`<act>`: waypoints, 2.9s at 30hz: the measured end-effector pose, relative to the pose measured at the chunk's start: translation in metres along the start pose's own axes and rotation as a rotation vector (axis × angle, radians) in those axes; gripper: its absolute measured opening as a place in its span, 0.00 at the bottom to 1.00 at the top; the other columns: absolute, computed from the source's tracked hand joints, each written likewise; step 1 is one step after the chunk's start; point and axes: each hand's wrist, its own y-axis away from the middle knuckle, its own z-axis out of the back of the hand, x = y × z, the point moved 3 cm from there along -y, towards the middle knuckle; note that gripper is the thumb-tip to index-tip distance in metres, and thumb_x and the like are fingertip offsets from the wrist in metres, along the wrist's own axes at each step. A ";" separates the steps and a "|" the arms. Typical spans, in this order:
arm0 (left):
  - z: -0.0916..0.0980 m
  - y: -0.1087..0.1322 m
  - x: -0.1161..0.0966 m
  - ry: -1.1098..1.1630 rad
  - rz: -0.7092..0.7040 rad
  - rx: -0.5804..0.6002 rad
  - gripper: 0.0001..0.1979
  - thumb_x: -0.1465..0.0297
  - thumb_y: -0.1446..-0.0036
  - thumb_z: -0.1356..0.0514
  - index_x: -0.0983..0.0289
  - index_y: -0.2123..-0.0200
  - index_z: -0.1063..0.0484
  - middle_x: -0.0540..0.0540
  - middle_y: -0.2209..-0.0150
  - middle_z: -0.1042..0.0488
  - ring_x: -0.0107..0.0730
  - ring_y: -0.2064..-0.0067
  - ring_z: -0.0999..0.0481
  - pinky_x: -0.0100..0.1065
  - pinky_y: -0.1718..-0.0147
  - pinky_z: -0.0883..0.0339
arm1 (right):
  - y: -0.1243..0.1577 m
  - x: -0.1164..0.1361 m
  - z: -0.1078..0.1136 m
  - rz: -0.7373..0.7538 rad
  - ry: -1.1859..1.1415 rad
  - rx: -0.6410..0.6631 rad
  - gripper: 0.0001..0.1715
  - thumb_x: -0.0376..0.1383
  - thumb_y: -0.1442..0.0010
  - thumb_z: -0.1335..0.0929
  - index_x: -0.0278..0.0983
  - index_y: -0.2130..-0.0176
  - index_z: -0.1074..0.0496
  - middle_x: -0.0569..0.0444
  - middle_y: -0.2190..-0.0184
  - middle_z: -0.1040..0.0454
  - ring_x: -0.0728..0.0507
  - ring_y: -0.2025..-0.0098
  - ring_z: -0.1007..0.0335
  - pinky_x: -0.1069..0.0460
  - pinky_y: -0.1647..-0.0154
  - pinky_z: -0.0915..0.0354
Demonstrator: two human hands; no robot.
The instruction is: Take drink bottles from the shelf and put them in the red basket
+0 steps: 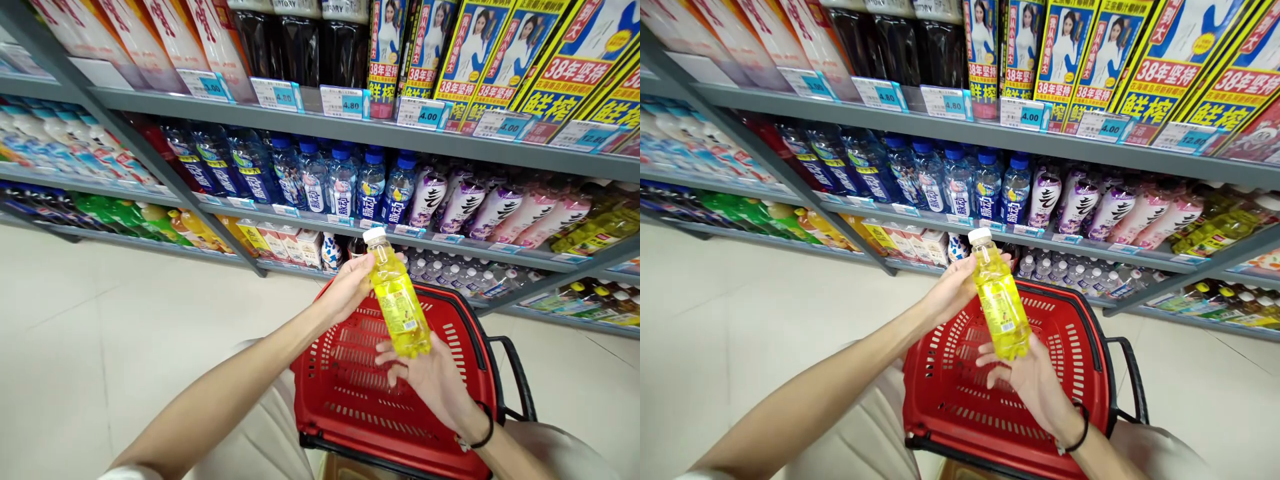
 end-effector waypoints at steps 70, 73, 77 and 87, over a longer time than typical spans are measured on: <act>0.016 -0.008 -0.008 0.124 0.062 -0.098 0.29 0.50 0.35 0.46 0.67 0.44 0.26 0.69 0.46 0.20 0.52 0.41 0.23 0.54 0.35 0.43 | -0.007 0.020 0.029 0.299 0.415 -0.279 0.24 0.45 0.39 0.23 0.44 0.46 0.27 0.49 0.44 0.22 0.37 0.44 0.23 0.39 0.41 0.28; 0.014 -0.007 -0.009 0.078 0.042 -0.048 0.28 0.51 0.35 0.44 0.66 0.42 0.27 0.68 0.45 0.21 0.52 0.39 0.25 0.56 0.34 0.44 | -0.009 0.020 0.027 0.201 0.218 -0.236 0.21 0.48 0.37 0.26 0.41 0.49 0.22 0.47 0.45 0.19 0.34 0.45 0.21 0.35 0.39 0.29; 0.011 -0.003 -0.011 -0.104 0.009 0.007 0.27 0.54 0.36 0.38 0.61 0.39 0.29 0.65 0.38 0.26 0.51 0.39 0.25 0.56 0.36 0.40 | -0.010 0.019 0.023 0.056 0.148 -0.159 0.26 0.52 0.30 0.34 0.37 0.46 0.22 0.43 0.45 0.19 0.33 0.45 0.20 0.33 0.37 0.31; 0.022 0.001 -0.010 -0.915 -0.069 -0.123 0.21 0.52 0.45 0.31 0.66 0.67 0.21 0.53 0.75 0.24 0.31 0.75 0.28 0.32 0.74 0.35 | -0.018 0.033 0.049 -0.148 0.821 -0.150 0.38 0.51 0.24 0.54 0.34 0.35 0.35 0.39 0.46 0.20 0.37 0.51 0.17 0.39 0.53 0.22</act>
